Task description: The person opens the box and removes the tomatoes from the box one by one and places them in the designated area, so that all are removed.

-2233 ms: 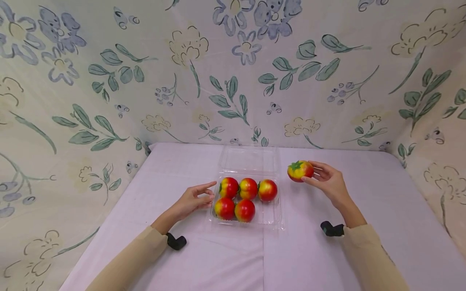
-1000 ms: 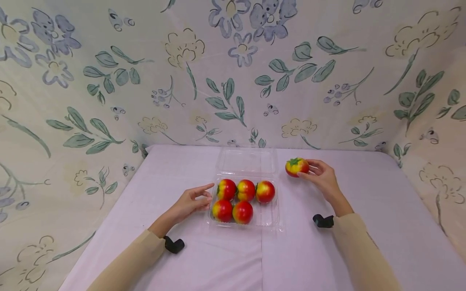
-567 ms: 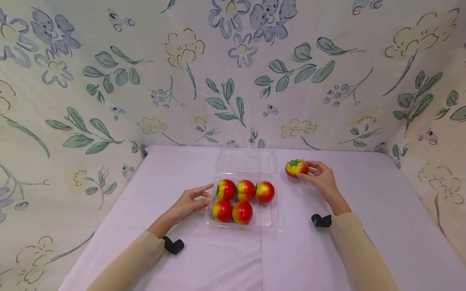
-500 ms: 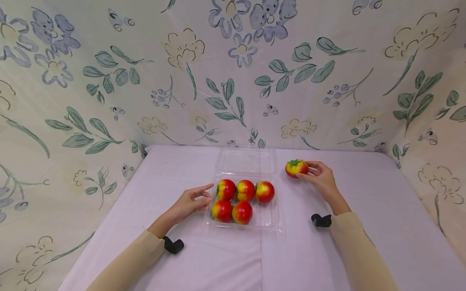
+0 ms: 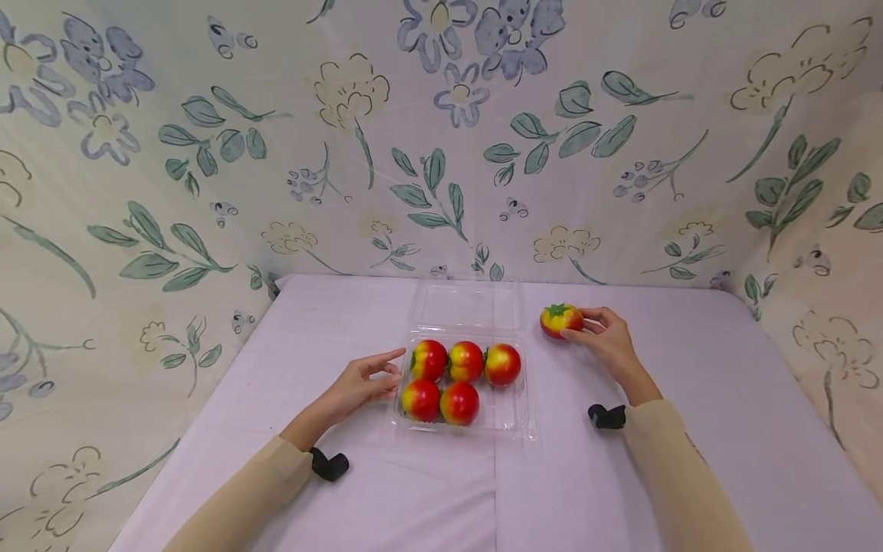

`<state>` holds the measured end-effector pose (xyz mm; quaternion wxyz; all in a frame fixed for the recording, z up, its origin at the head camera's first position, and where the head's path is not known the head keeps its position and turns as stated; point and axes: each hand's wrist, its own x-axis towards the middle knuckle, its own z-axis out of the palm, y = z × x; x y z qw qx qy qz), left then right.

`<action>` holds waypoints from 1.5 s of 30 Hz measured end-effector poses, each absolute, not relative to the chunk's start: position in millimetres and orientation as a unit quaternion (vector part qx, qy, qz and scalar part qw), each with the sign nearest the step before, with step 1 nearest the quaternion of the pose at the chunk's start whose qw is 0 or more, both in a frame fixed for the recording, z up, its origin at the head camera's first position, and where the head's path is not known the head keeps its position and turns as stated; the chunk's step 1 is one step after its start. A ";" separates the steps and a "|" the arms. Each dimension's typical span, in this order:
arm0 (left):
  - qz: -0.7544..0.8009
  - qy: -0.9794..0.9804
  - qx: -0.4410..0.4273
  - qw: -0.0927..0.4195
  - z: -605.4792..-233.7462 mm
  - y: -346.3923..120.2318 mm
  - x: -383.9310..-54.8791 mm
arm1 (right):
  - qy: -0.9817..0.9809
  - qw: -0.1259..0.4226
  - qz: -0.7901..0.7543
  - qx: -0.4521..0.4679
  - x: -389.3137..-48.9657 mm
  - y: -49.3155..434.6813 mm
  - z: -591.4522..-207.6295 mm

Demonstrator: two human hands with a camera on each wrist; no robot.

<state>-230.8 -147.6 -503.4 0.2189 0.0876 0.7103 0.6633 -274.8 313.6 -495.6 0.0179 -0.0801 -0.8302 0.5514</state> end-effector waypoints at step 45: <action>0.659 0.715 0.083 0.217 -501.7 -146.6 -229.8 | -0.831 -0.036 0.551 -0.070 -269.2 326.4 -495.0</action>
